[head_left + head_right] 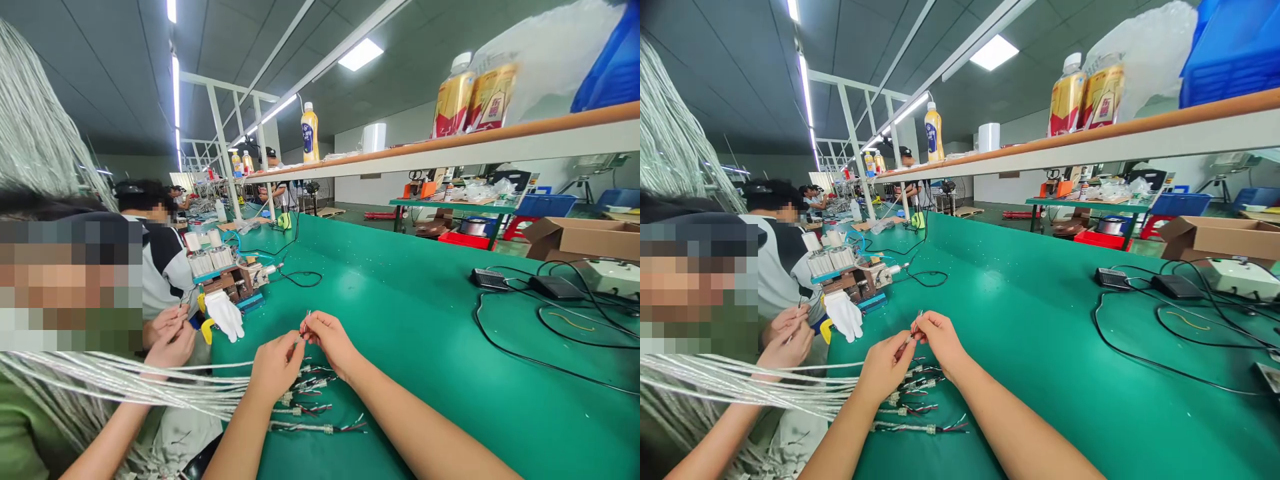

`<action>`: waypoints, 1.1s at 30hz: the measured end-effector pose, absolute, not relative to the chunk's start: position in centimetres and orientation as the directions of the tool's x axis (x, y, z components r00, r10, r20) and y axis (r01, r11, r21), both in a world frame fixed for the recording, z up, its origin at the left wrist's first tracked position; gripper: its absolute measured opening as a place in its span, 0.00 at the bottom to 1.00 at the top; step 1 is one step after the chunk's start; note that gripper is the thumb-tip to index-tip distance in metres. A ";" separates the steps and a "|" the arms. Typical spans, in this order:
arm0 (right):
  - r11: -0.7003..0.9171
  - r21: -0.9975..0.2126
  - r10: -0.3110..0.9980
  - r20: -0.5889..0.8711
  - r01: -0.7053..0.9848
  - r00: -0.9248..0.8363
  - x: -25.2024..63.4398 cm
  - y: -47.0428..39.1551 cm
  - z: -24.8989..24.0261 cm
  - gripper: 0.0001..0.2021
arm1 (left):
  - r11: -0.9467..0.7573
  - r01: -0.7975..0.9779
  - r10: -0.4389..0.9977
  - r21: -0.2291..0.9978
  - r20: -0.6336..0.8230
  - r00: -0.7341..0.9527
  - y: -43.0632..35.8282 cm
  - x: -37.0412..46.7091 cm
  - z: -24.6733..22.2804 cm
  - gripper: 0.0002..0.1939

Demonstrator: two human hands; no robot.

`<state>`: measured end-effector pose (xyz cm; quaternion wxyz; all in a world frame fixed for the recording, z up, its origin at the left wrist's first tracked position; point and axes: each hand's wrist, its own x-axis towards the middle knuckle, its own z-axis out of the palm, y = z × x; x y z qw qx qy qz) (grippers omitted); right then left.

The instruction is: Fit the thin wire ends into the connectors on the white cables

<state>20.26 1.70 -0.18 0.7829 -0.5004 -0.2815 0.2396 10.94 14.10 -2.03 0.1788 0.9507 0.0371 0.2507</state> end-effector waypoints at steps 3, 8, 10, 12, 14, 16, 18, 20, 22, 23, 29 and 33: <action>0.428 -0.888 0.605 0.141 -0.170 0.784 19.9 1.9 0.1 0.14 | -0.918 -0.057 0.137 0.392 0.450 0.882 13.9 10.8 -1.9 0.17; 0.419 -0.879 0.551 0.045 -0.229 0.833 21.5 1.9 -0.9 0.16 | -0.914 -0.097 0.104 0.394 0.458 0.883 14.1 11.0 -1.9 0.20; 0.415 -0.882 0.498 0.012 -0.226 0.867 22.8 1.3 -1.4 0.17 | -0.912 -0.085 0.116 0.401 0.451 0.885 14.2 11.0 -2.0 0.20; 0.394 -0.899 0.452 0.009 -0.191 0.892 23.8 0.6 -1.7 0.18 | -0.910 -0.073 0.127 0.409 0.442 0.888 14.3 11.0 -2.0 0.20; 0.368 -0.917 0.446 0.031 -0.152 0.894 24.2 0.0 -1.5 0.18 | -0.907 -0.072 0.130 0.414 0.440 0.888 14.3 11.0 -2.1 0.20; 0.340 -0.937 0.498 0.107 -0.081 0.860 23.7 -0.2 -0.8 0.16 | -0.904 -0.074 0.133 0.420 0.442 0.887 14.2 10.9 -2.2 0.20; 0.325 -0.945 0.585 0.232 0.037 0.778 22.6 0.2 -0.1 0.15 | -0.901 -0.063 0.148 0.429 0.442 0.885 14.2 10.9 -2.2 0.20; 0.333 -0.931 0.636 0.341 0.152 0.692 21.6 0.8 0.3 0.14 | -0.901 -0.048 0.163 0.431 0.439 0.884 14.3 11.0 -2.2 0.20; 0.352 -0.914 0.636 0.392 0.202 0.665 20.9 1.5 0.2 0.13 | -0.903 -0.039 0.169 0.429 0.436 0.884 14.3 11.1 -2.3 0.19; 0.359 -0.909 0.628 0.402 0.210 0.666 20.7 1.7 0.0 0.12 | -0.903 -0.038 0.168 0.428 0.435 0.884 14.4 11.2 -2.4 0.19; 0.380 -0.898 0.606 0.422 0.220 0.675 20.9 1.6 -0.4 0.11 | -0.893 -0.041 0.181 0.448 0.441 0.879 14.7 11.5 -2.6 0.18; 0.369 -0.906 0.607 0.405 0.210 0.684 20.8 1.4 0.0 0.10 | -0.887 -0.046 0.179 0.460 0.434 0.883 14.8 11.5 -2.6 0.20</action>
